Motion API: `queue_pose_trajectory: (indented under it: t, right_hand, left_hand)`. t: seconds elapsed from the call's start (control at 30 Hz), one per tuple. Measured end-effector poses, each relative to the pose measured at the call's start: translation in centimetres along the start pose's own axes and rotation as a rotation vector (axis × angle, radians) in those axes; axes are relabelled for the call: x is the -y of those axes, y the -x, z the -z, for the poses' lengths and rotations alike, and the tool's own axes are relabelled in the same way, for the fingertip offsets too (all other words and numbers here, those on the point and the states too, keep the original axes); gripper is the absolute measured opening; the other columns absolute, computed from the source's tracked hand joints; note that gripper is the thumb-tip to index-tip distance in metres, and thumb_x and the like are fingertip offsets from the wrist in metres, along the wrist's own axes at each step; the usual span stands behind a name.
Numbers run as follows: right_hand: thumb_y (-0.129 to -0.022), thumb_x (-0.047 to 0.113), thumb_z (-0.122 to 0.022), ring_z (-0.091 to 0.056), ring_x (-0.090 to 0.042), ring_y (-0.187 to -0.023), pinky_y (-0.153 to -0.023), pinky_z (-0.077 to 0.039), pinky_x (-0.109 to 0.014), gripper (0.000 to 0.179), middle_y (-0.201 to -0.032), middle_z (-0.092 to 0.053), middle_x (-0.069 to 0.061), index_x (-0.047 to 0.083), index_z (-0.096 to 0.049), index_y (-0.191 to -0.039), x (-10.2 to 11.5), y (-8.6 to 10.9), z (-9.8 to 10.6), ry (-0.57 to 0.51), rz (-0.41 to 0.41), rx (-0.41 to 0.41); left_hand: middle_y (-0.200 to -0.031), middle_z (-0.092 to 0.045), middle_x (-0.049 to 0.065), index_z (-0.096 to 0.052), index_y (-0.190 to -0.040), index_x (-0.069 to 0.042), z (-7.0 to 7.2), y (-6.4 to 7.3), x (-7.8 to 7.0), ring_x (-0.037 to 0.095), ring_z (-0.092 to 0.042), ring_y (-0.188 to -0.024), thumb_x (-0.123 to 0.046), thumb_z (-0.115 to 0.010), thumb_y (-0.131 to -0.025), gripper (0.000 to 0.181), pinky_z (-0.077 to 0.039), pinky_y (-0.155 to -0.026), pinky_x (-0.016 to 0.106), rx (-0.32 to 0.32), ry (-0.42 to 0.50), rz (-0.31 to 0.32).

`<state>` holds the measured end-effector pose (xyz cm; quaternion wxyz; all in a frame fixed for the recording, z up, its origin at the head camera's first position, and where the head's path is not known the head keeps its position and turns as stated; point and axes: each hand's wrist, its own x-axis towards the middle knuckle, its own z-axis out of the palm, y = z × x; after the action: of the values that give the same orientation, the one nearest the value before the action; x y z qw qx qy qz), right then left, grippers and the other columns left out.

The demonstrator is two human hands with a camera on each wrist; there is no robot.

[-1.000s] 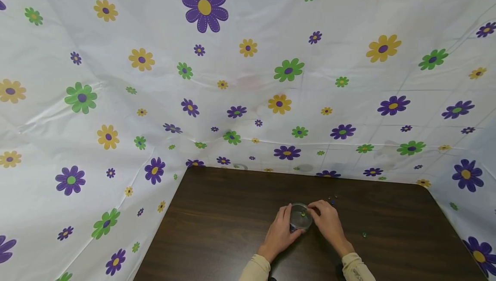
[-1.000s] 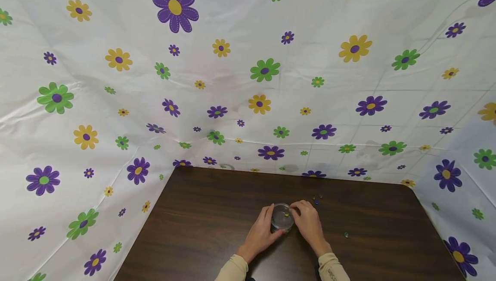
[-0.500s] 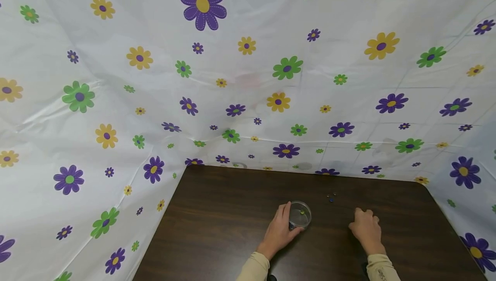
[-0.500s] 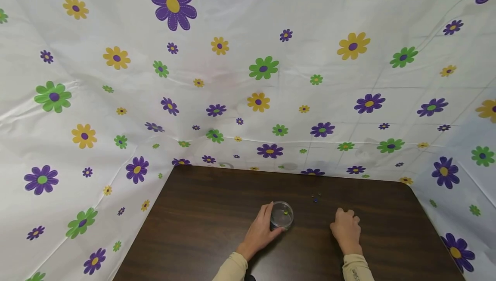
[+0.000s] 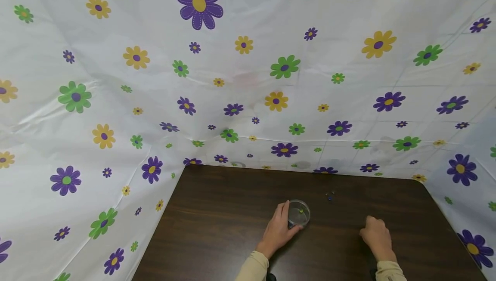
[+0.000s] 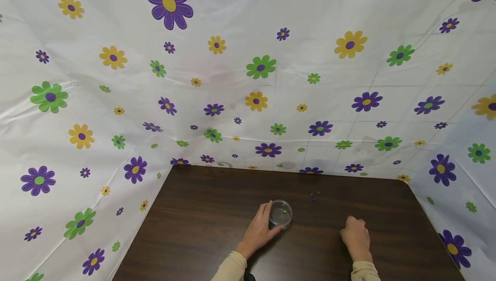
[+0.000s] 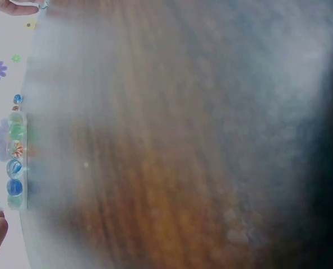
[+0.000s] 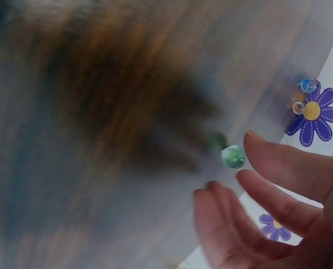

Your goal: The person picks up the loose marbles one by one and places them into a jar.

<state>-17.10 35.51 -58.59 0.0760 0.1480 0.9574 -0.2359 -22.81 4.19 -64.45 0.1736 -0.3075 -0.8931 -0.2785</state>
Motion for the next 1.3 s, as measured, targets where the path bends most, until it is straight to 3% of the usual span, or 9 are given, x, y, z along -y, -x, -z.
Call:
queue_pose_trajectory:
  t: [0.5, 0.67, 0.83, 1.0, 1.17, 1.3]
  right_hand:
    - [-0.083, -0.006, -0.077, -0.063, -0.035, -0.081, -0.071, -0.053, -0.053, 0.015, -0.086, -0.064, -0.015, -0.01, -0.068, -0.095, -1.8, 0.2, -2.3, -0.06, 0.216, -0.228]
    - [-0.082, -0.006, -0.08, -0.065, -0.033, -0.08, -0.068, -0.055, -0.048, 0.016, -0.088, -0.065, -0.015, -0.008, -0.071, -0.096, -2.1, 0.2, -2.9, -0.098, 0.254, -0.255]
    - [-0.083, -0.008, -0.078, -0.064, -0.029, -0.079, -0.066, -0.055, -0.044, 0.016, -0.091, -0.065, -0.015, -0.008, -0.072, -0.098, -2.2, 0.1, -3.1, -0.137, 0.25, -0.205]
    - [-0.085, -0.004, -0.078, -0.064, -0.029, -0.081, -0.068, -0.053, -0.045, 0.014, -0.089, -0.067, -0.012, -0.006, -0.073, -0.098, -2.2, -0.2, -3.2, -0.157, 0.222, -0.215]
    - [-0.086, 0.002, -0.08, -0.066, -0.026, -0.077, -0.065, -0.054, -0.039, 0.015, -0.088, -0.072, -0.012, -0.005, -0.076, -0.099, -1.6, -0.3, -3.3, -0.228, 0.194, -0.317]
    - [-0.085, 0.005, -0.083, -0.065, -0.016, -0.071, -0.062, -0.05, -0.03, 0.016, -0.087, -0.074, -0.011, -0.003, -0.077, -0.098, -0.4, -0.3, -3.3, -0.277, 0.196, -0.413]
  left_hand:
    - [-0.135, -0.054, 0.015, -0.044, -0.149, 0.006, -0.1, -0.1, 0.1, 0.024, -0.062, -0.119, -0.041, -0.084, -0.088, 0.087, -0.056, -0.092, 0.031, -0.004, 0.013, 0.006]
    - [-0.135, -0.054, 0.014, -0.044, -0.15, 0.004, -0.1, -0.2, 0.2, 0.024, -0.062, -0.12, -0.041, -0.085, -0.087, 0.087, -0.055, -0.094, 0.031, -0.003, 0.004, 0.014]
    - [-0.136, -0.053, 0.014, -0.044, -0.151, 0.004, 0.0, -0.1, 0.2, 0.024, -0.062, -0.121, -0.041, -0.084, -0.088, 0.087, -0.055, -0.094, 0.031, 0.017, 0.015, 0.024]
    - [-0.138, -0.053, 0.014, -0.043, -0.151, 0.004, 0.0, 0.0, 0.1, 0.024, -0.061, -0.122, -0.041, -0.082, -0.09, 0.086, -0.055, -0.095, 0.03, 0.039, 0.027, 0.036]
    - [-0.137, -0.053, 0.014, -0.042, -0.152, 0.004, 0.0, 0.1, 0.0, 0.023, -0.062, -0.121, -0.042, -0.082, -0.09, 0.086, -0.055, -0.094, 0.03, 0.048, 0.024, 0.033]
    - [-0.137, -0.053, 0.014, -0.042, -0.152, 0.004, -0.1, 0.1, 0.1, 0.023, -0.061, -0.121, -0.042, -0.082, -0.09, 0.086, -0.055, -0.094, 0.03, 0.039, 0.021, 0.032]
